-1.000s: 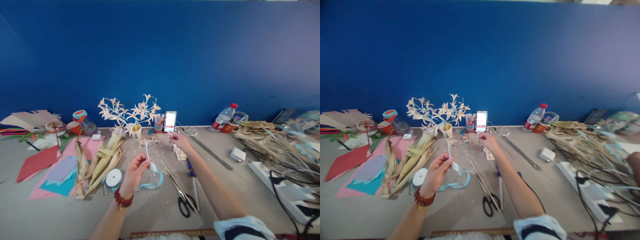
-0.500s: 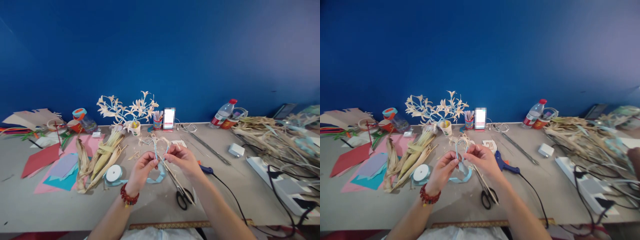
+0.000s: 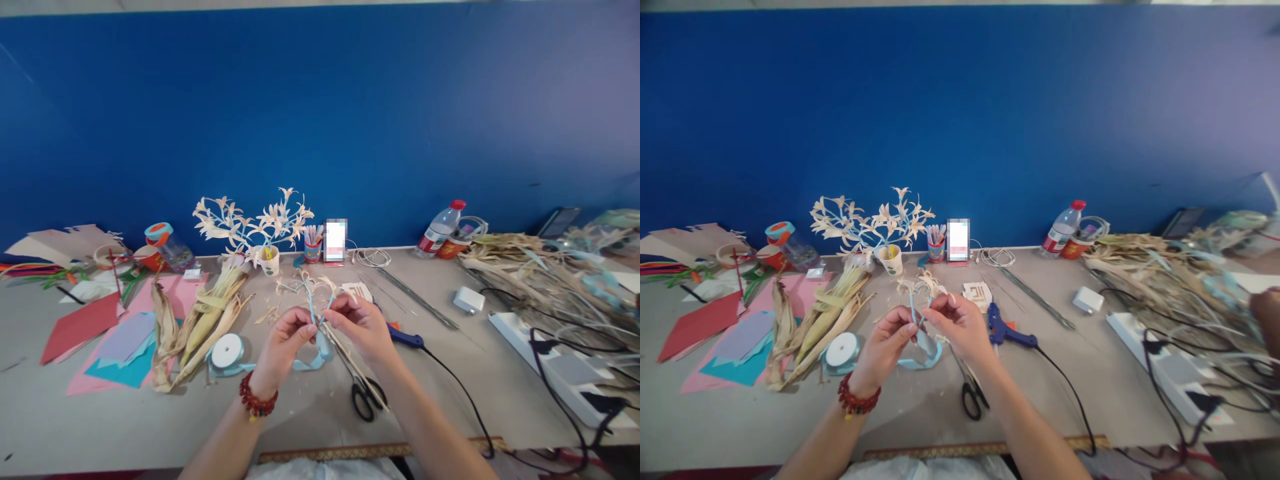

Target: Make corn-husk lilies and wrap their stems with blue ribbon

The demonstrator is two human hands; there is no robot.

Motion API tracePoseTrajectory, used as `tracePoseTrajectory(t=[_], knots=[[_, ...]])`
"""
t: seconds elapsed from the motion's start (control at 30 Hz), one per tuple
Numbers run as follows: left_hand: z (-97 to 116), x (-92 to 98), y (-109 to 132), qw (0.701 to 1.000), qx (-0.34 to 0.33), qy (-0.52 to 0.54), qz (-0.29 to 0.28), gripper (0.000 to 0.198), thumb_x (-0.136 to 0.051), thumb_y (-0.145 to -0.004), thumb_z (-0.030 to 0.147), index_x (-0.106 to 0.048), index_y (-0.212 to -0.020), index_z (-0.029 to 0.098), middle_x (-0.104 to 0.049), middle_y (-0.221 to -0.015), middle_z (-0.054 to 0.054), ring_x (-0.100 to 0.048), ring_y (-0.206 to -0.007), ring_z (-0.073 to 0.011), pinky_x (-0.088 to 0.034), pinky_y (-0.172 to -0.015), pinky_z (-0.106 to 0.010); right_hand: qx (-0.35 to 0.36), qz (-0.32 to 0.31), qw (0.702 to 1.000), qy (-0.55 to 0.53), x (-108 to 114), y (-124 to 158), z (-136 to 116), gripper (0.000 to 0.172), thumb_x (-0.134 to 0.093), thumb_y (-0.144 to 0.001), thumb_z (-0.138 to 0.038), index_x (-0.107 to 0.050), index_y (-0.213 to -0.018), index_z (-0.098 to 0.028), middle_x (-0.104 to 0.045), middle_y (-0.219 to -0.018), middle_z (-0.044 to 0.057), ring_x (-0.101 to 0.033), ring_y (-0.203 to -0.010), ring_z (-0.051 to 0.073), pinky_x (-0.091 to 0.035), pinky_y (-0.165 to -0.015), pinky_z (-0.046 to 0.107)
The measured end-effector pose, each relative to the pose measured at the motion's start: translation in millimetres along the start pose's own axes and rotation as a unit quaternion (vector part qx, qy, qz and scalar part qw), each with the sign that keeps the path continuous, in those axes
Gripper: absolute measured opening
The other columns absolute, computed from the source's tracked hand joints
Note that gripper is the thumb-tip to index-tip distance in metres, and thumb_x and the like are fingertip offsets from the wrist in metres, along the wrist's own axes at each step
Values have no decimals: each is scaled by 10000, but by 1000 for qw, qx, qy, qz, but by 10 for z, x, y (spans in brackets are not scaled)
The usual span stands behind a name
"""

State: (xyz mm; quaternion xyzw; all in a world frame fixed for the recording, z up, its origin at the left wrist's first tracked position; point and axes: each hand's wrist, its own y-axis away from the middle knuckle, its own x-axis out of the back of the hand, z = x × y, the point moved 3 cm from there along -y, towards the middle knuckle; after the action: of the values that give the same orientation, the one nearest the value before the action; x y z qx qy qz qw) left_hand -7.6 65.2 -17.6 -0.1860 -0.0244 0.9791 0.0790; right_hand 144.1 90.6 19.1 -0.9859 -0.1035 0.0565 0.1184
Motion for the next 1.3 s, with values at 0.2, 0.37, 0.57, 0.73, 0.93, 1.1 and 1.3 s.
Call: tracePoseTrajectory(t=[0.2, 0.37, 0.57, 0.73, 0.93, 1.1, 1.3], knots=[[7, 21, -2, 1000, -2, 3, 5, 130, -737, -766, 259, -642, -774, 171, -620, -737, -4, -539, -648, -115, -432, -646, -239, 28, -27, 998, 50, -6, 24, -31, 198, -698, -813, -322, -596, -715, -184, -585, -672, -12, -548, -619, 124, -436, -593, 235], [28, 14, 0, 1000, -9, 1, 9, 106, -740, -763, 243, -659, -762, 174, -614, -714, 3, -542, -643, -112, -437, -647, -238, 30, -23, 997, 69, -30, 28, -61, 215, -692, -814, -326, -587, -692, -182, -574, -672, -7, -531, -621, 129, -426, -587, 237], [55, 1, 4, 999, -13, -27, 22, 125, -748, -747, 267, -666, -752, 173, -614, -691, 6, -544, -628, -117, -444, -637, -242, 44, -18, 998, 41, -66, 43, -70, 185, -680, -822, -278, -568, -706, -187, -546, -707, -16, -532, -647, 125, -413, -603, 229], [56, -14, -9, 999, -13, -30, 26, 135, -752, -740, 272, -668, -746, 167, -618, -681, 11, -545, -623, -112, -448, -644, -237, 57, -21, 996, 64, -85, 45, -87, 178, -662, -830, -257, -565, -700, -182, -526, -710, -12, -512, -664, 129, -395, -601, 229], [77, -54, 11, 998, -24, -50, 32, 122, -736, -758, 271, -667, -757, 170, -607, -673, 20, -537, -621, -100, -443, -625, -214, 66, 1, 997, 34, -107, 62, -33, 171, -663, -833, -251, -560, -713, -186, -513, -706, -16, -503, -649, 124, -396, -595, 236], [87, -71, 24, 996, -27, -65, 47, 120, -732, -758, 271, -667, -775, 172, -605, -689, 21, -534, -624, -96, -448, -619, -207, 55, 9, 998, 20, -120, 67, -8, 187, -670, -831, -269, -559, -703, -189, -517, -700, -17, -508, -646, 125, -405, -598, 241], [101, -69, 19, 995, -39, -69, 52, 116, -723, -763, 266, -663, -748, 167, -593, -665, 19, -530, -623, -102, -448, -614, -211, 29, -2, 1000, -8, -134, 54, 20, 212, -666, -838, -288, -547, -695, -185, -526, -685, -18, -505, -627, 122, -418, -589, 243]])
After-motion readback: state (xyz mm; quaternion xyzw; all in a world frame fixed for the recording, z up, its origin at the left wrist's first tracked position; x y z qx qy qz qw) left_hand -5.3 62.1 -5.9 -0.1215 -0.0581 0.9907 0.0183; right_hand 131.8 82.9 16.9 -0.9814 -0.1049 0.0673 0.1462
